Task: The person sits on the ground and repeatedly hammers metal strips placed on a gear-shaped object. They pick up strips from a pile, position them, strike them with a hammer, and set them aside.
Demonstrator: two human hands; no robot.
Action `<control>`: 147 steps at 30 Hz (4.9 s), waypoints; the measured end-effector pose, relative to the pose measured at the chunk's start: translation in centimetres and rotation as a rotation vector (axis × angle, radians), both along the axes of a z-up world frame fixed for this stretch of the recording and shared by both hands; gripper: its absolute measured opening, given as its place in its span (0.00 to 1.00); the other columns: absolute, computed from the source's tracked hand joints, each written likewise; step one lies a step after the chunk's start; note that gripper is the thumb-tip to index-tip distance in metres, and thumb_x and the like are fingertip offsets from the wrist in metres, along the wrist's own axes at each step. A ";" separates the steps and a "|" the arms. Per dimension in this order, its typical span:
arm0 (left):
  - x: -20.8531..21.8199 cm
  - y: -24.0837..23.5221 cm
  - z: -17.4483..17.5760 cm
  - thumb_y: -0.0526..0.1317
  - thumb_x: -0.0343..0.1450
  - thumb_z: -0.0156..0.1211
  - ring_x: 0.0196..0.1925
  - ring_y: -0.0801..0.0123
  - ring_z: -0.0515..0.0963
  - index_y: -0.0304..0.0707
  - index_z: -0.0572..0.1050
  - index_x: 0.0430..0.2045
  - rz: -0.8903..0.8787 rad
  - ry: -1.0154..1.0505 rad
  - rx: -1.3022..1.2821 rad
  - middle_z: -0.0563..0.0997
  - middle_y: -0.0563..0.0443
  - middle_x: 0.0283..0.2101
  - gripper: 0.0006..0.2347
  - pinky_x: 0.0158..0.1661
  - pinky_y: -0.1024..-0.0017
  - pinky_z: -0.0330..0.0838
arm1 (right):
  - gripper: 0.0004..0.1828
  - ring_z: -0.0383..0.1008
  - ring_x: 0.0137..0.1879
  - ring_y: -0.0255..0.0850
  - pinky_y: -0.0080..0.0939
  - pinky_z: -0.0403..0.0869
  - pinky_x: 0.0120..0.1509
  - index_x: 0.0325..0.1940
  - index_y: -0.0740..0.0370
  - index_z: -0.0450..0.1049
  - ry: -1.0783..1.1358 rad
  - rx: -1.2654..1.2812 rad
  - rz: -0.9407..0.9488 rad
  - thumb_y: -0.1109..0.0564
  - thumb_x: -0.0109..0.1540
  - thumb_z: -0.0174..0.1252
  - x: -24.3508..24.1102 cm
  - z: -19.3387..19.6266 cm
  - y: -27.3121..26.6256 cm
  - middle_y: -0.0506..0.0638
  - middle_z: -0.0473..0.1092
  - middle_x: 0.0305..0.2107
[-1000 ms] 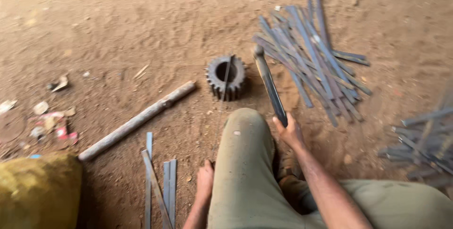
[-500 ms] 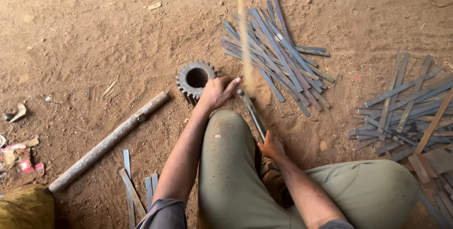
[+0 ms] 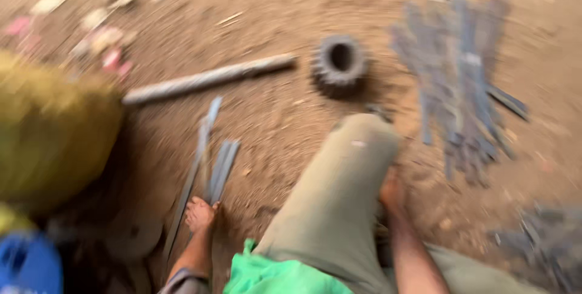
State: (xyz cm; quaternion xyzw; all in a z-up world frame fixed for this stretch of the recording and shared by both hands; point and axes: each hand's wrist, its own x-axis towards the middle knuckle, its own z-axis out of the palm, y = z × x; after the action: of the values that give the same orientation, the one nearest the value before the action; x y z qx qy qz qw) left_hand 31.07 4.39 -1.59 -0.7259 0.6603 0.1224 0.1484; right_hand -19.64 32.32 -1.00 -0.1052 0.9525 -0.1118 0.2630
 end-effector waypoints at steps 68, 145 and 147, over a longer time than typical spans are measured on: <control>-54.0 -12.2 22.9 0.44 0.81 0.38 0.24 0.68 0.83 0.28 0.74 0.40 0.011 1.566 0.969 0.86 0.40 0.32 0.17 0.24 0.74 0.76 | 0.26 0.76 0.48 0.48 0.55 0.75 0.47 0.54 0.70 0.73 -0.685 -0.703 -0.815 0.44 0.65 0.56 -2.1 -0.6 0.5 0.61 0.74 0.47; -20.9 3.8 3.3 0.38 0.78 0.22 0.17 0.61 0.73 0.31 0.62 0.38 -0.573 0.483 0.241 0.73 0.44 0.19 0.14 0.14 0.65 0.70 | 0.39 0.74 0.43 0.48 0.54 0.75 0.42 0.73 0.66 0.51 0.062 -0.620 0.236 0.39 0.70 0.55 -1.8 15.0 -12.0 0.63 0.70 0.46; -20.1 4.0 3.0 0.38 0.79 0.23 0.16 0.61 0.72 0.30 0.62 0.40 -0.561 0.507 0.236 0.73 0.43 0.19 0.13 0.13 0.66 0.69 | 0.42 0.75 0.48 0.52 0.60 0.76 0.48 0.77 0.66 0.48 0.014 -0.628 0.125 0.39 0.70 0.55 -1.1 13.8 -10.4 0.68 0.71 0.51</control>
State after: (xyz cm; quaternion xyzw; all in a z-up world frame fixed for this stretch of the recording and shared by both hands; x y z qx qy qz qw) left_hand 11.00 8.42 1.39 -0.4420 0.8301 0.3275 0.0907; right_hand -20.76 21.88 12.84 -0.2402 0.8650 -0.3833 0.2174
